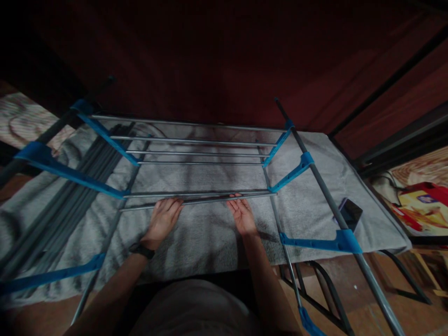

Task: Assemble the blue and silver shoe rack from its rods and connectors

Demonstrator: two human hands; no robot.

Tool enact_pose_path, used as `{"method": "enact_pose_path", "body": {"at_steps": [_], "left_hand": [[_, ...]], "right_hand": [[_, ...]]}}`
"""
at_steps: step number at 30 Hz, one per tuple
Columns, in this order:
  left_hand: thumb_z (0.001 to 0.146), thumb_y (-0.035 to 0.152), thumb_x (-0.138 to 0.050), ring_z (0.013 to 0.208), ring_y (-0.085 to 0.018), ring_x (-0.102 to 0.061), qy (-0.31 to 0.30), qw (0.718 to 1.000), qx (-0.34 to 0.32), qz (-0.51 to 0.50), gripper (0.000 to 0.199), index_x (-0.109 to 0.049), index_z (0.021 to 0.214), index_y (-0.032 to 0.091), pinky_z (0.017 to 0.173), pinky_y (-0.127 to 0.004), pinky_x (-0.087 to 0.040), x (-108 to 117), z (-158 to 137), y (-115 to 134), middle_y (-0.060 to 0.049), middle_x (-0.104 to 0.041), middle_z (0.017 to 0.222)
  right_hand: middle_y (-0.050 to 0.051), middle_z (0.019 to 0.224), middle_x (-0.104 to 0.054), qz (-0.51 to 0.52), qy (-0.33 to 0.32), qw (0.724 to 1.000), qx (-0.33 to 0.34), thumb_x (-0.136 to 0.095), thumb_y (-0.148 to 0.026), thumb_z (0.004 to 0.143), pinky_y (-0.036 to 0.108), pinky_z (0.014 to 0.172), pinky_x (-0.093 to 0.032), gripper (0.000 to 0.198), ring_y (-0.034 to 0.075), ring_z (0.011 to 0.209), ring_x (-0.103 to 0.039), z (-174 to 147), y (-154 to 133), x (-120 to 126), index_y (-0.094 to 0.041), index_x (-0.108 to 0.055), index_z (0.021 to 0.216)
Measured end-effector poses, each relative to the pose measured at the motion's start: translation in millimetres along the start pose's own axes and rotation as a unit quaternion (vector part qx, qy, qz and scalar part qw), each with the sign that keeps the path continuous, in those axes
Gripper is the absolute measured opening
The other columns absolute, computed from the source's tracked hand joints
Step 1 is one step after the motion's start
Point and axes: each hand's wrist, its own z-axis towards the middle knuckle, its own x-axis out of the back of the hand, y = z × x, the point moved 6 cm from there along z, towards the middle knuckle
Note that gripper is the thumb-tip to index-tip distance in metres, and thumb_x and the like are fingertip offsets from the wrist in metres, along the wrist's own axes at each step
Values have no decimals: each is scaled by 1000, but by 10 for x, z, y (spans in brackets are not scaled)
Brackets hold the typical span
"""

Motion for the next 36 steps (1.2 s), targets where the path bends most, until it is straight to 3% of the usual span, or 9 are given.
{"method": "enact_pose_path", "body": {"at_steps": [10,19,36], "left_hand": [[102,33,-39,103,-25,-62,-14,1000,-3,-18,34,-63,123,20,95,-42,-44,4,19,38,-11,-69,108],[102,28,-40,94,-25,-59,-39,999,-14,5,27,-64,107,19,89,-40,-43,-20,27,55,-10,-67,98],[102,28,-39,104,-26,-60,-48,999,9,-2,33,-64,122,19,100,-44,-41,-38,19,94,-11,-68,106]], "right_hand": [[2,108,-78,-12,-4,1000,1,-74,-25,84,40,107,-51,8,18,115,-69,-13,-9,0,-28,-72,92],[0,106,-78,-17,-3,1000,0,-75,-27,84,43,109,-50,10,18,112,-69,-16,-11,11,-29,-73,94],[-1,100,-79,-4,8,1000,3,-77,-23,82,46,116,-43,7,16,111,-69,-20,-22,20,-28,-73,85]]}}
